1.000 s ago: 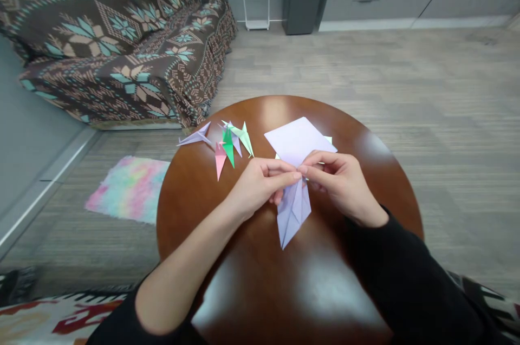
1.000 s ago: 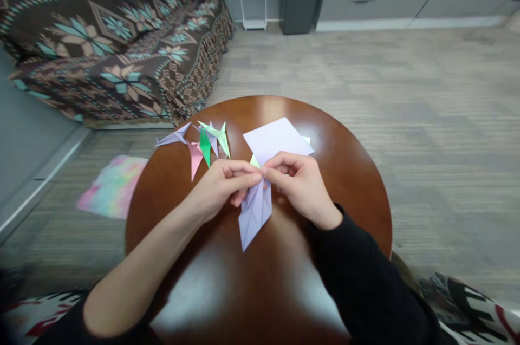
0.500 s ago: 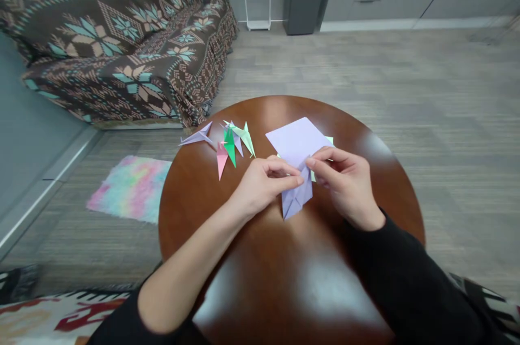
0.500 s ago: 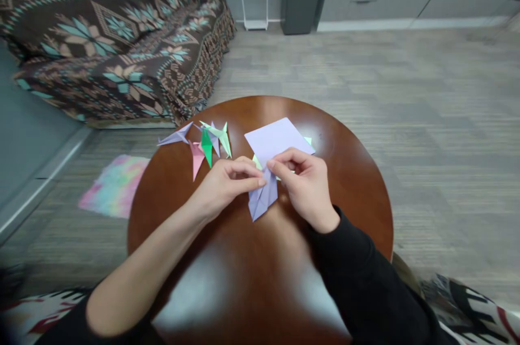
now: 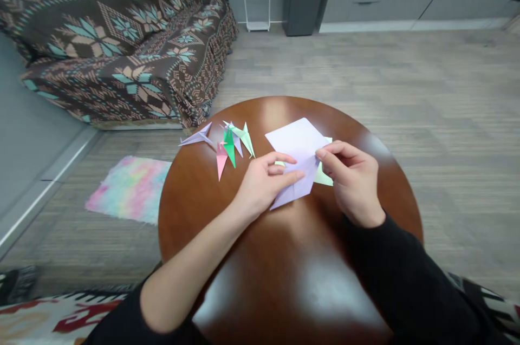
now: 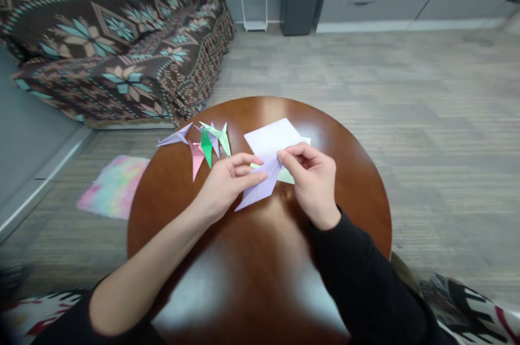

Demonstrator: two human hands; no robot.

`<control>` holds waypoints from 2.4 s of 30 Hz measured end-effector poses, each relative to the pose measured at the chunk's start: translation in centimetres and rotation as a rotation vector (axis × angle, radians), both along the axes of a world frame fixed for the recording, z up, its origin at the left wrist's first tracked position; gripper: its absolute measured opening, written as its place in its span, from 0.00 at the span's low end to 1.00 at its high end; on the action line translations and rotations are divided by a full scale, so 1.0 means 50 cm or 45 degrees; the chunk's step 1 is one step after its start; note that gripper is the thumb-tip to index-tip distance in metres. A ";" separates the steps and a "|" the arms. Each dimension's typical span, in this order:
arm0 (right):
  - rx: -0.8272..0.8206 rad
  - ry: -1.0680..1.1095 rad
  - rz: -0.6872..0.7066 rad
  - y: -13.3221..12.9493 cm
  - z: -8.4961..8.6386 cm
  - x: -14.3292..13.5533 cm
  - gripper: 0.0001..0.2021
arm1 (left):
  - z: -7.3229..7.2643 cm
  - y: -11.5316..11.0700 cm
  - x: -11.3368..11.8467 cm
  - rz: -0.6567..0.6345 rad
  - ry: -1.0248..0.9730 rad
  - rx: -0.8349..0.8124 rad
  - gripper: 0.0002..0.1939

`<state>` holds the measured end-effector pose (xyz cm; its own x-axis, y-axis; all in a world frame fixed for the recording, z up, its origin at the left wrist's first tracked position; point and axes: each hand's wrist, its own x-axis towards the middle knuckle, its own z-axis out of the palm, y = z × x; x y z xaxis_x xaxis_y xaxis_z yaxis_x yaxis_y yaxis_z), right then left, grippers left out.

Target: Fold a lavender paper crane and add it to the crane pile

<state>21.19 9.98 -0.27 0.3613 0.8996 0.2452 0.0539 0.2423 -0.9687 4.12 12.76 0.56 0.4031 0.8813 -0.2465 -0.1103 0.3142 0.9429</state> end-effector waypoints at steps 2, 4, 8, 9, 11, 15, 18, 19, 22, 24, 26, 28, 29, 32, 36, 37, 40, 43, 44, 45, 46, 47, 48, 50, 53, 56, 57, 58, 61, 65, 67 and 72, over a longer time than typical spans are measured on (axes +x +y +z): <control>0.012 0.032 -0.019 0.002 -0.005 0.002 0.07 | -0.001 -0.001 0.001 0.004 -0.001 -0.016 0.22; 0.010 0.092 -0.013 0.002 -0.009 0.003 0.07 | 0.000 -0.003 0.002 0.030 -0.010 0.002 0.21; -0.017 0.209 0.000 0.003 -0.012 0.001 0.06 | 0.004 -0.004 -0.001 0.023 0.014 0.052 0.19; -0.029 0.218 -0.004 0.003 -0.012 0.001 0.06 | 0.006 -0.002 -0.003 0.010 0.024 0.063 0.18; -0.057 0.181 0.002 0.005 -0.009 0.005 0.06 | 0.009 0.003 -0.011 -0.017 0.051 0.090 0.17; -0.064 -0.221 0.110 0.009 0.005 0.026 0.07 | 0.014 0.021 -0.032 -0.084 0.188 0.138 0.17; 0.061 -0.552 0.130 0.007 0.017 0.041 0.10 | 0.016 0.031 -0.043 -0.187 0.303 0.180 0.15; 0.088 -0.631 0.188 0.006 0.020 0.044 0.13 | 0.016 0.032 -0.045 -0.225 0.338 0.202 0.14; 0.067 -0.802 0.497 0.000 0.027 0.044 0.09 | 0.017 0.032 -0.045 -0.328 0.410 0.270 0.12; -0.001 -0.848 0.675 -0.003 0.030 0.041 0.03 | 0.017 0.031 -0.043 -0.380 0.435 0.301 0.12; -0.086 -0.840 0.761 -0.005 0.031 0.039 0.06 | 0.016 0.030 -0.041 -0.405 0.438 0.312 0.13; -0.152 -0.819 0.770 -0.006 0.033 0.039 0.06 | 0.014 0.029 -0.041 -0.421 0.421 0.316 0.13; -0.175 -0.815 0.763 -0.006 0.033 0.039 0.06 | 0.013 0.030 -0.041 -0.434 0.407 0.317 0.12; -0.220 -0.808 0.760 -0.007 0.033 0.036 0.05 | 0.009 0.031 -0.043 -0.472 0.399 0.336 0.11; -0.252 -0.777 0.830 -0.007 0.028 0.027 0.04 | 0.006 0.030 -0.043 -0.497 0.443 0.381 0.10; -0.253 -0.767 0.844 -0.008 0.026 0.025 0.04 | 0.006 0.030 -0.042 -0.500 0.453 0.390 0.10; -0.243 -0.735 0.833 -0.009 0.022 0.019 0.05 | 0.007 0.029 -0.041 -0.491 0.467 0.393 0.12; -0.246 -0.672 0.808 -0.009 0.022 0.019 0.05 | 0.010 0.028 -0.041 -0.489 0.458 0.380 0.12; -0.252 -0.649 0.807 -0.009 0.022 0.021 0.05 | 0.011 0.028 -0.041 -0.486 0.454 0.375 0.11; -0.260 -0.629 0.809 -0.008 0.023 0.022 0.05 | 0.012 0.028 -0.041 -0.479 0.450 0.369 0.11; -0.268 -0.614 0.814 -0.007 0.025 0.024 0.05 | 0.013 0.028 -0.041 -0.474 0.445 0.359 0.10; -0.278 -0.605 0.818 -0.007 0.026 0.027 0.05 | 0.014 0.028 -0.042 -0.469 0.440 0.348 0.09; -0.291 -0.606 0.819 -0.006 0.026 0.029 0.05 | 0.015 0.028 -0.042 -0.465 0.435 0.340 0.09; -0.319 -0.621 0.803 -0.004 0.028 0.035 0.05 | 0.015 0.029 -0.043 -0.449 0.435 0.323 0.08; -0.338 -0.627 0.730 -0.002 0.030 0.044 0.05 | 0.014 0.032 -0.047 -0.407 0.421 0.278 0.09; -0.335 -0.620 0.656 0.000 0.030 0.057 0.06 | 0.012 0.036 -0.052 -0.383 0.396 0.247 0.09; -0.331 -0.625 0.629 0.001 0.028 0.062 0.06 | 0.011 0.038 -0.053 -0.375 0.390 0.241 0.09; -0.319 -0.624 0.588 0.003 0.026 0.067 0.06 | 0.011 0.040 -0.054 -0.361 0.384 0.234 0.10; -0.199 -0.491 0.340 0.011 0.013 0.073 0.05 | 0.012 0.044 -0.054 -0.264 0.362 0.207 0.10; -0.112 -0.090 0.328 0.013 -0.004 0.041 0.06 | 0.015 0.041 -0.045 -0.085 0.253 0.182 0.11; -0.217 -0.020 0.532 0.007 -0.008 0.011 0.08 | 0.014 0.035 -0.039 -0.056 0.165 0.174 0.11; -0.176 0.045 0.417 -0.006 -0.009 -0.037 0.08 | 0.010 0.022 -0.027 -0.063 0.065 0.148 0.09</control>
